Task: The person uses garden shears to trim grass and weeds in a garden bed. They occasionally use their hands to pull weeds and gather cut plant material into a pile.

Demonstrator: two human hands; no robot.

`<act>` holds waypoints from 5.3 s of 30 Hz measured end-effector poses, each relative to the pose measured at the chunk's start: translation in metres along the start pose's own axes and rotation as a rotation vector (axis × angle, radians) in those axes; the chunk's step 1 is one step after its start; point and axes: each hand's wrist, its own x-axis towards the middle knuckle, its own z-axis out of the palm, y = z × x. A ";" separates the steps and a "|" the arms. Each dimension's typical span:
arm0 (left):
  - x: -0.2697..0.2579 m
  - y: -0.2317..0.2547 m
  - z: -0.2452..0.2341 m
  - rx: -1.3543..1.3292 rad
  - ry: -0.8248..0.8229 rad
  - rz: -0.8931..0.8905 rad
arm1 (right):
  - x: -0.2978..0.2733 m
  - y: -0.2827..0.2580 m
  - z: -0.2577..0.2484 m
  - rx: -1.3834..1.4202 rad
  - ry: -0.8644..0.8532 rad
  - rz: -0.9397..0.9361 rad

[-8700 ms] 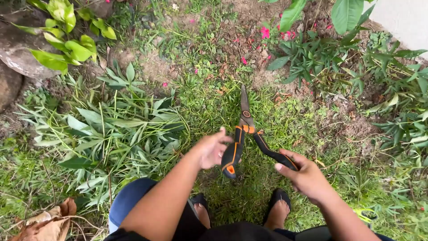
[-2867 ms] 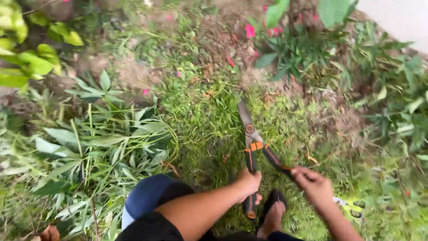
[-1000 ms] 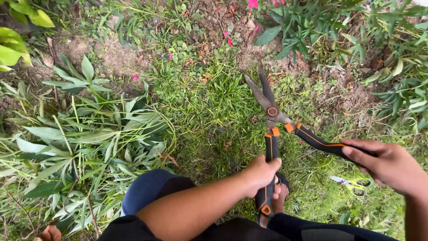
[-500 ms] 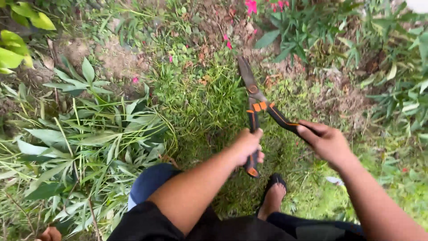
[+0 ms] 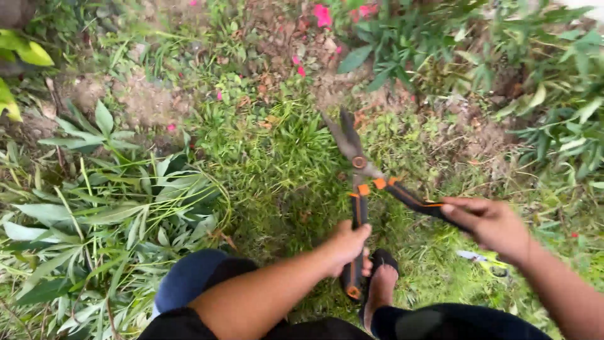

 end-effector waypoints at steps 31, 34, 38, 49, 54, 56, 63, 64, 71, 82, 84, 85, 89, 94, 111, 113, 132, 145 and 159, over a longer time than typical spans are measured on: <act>-0.022 0.058 -0.023 0.265 0.083 -0.273 | 0.132 0.026 -0.032 -0.060 -0.395 -0.004; 0.005 0.028 -0.011 0.226 0.167 -0.257 | 0.130 0.063 -0.007 0.023 -0.319 0.020; 0.047 0.043 -0.005 0.058 0.296 -0.182 | 0.121 0.066 0.056 0.190 -0.329 -0.079; 0.016 0.005 0.004 -0.593 -0.048 -0.021 | 0.113 0.059 0.036 0.166 -0.389 -0.070; -0.036 -0.003 0.022 -0.656 -0.041 -0.049 | 0.110 0.076 -0.018 0.121 -0.395 -0.107; -0.061 0.007 -0.010 -0.611 -0.157 -0.062 | 0.110 0.078 -0.043 0.095 -0.379 -0.105; -0.085 0.039 -0.037 -0.404 0.017 0.071 | 0.098 0.063 -0.050 0.280 -0.431 -0.714; -0.087 0.040 -0.033 -0.405 0.017 0.075 | 0.097 0.062 -0.054 0.277 -0.431 -0.717; -0.110 0.045 0.005 -0.549 -0.035 0.103 | 0.073 0.047 -0.047 0.303 -0.399 -1.179; -0.084 0.031 0.083 -0.559 0.128 0.109 | 0.031 0.018 -0.046 -0.139 0.214 -1.311; -0.082 0.027 0.095 -0.529 0.153 0.098 | 0.029 0.022 -0.053 0.026 0.108 -1.352; -0.083 0.028 0.102 -0.530 0.155 0.106 | 0.033 0.027 -0.058 0.026 0.109 -1.360; -0.095 0.029 0.118 -0.515 0.061 0.112 | 0.045 0.074 -0.064 0.261 -0.048 -1.362; -0.108 0.044 0.124 -0.463 -0.124 0.207 | 0.076 0.121 -0.081 0.243 -0.018 -1.269; 0.097 -0.023 0.099 -0.247 -0.038 0.110 | 0.127 0.181 0.041 0.386 0.479 -0.921; 0.124 -0.006 0.087 -0.160 0.036 0.089 | 0.145 0.194 0.054 0.583 0.248 -0.724; 0.100 0.018 0.153 -0.283 0.062 0.426 | 0.188 -0.003 0.086 0.704 -0.631 -0.228; 0.106 0.019 0.111 -0.172 -0.174 0.297 | 0.204 0.001 0.106 0.603 -0.360 -0.327; -0.048 0.083 0.097 0.151 -0.170 0.699 | 0.145 -0.018 -0.009 0.908 -0.311 -1.340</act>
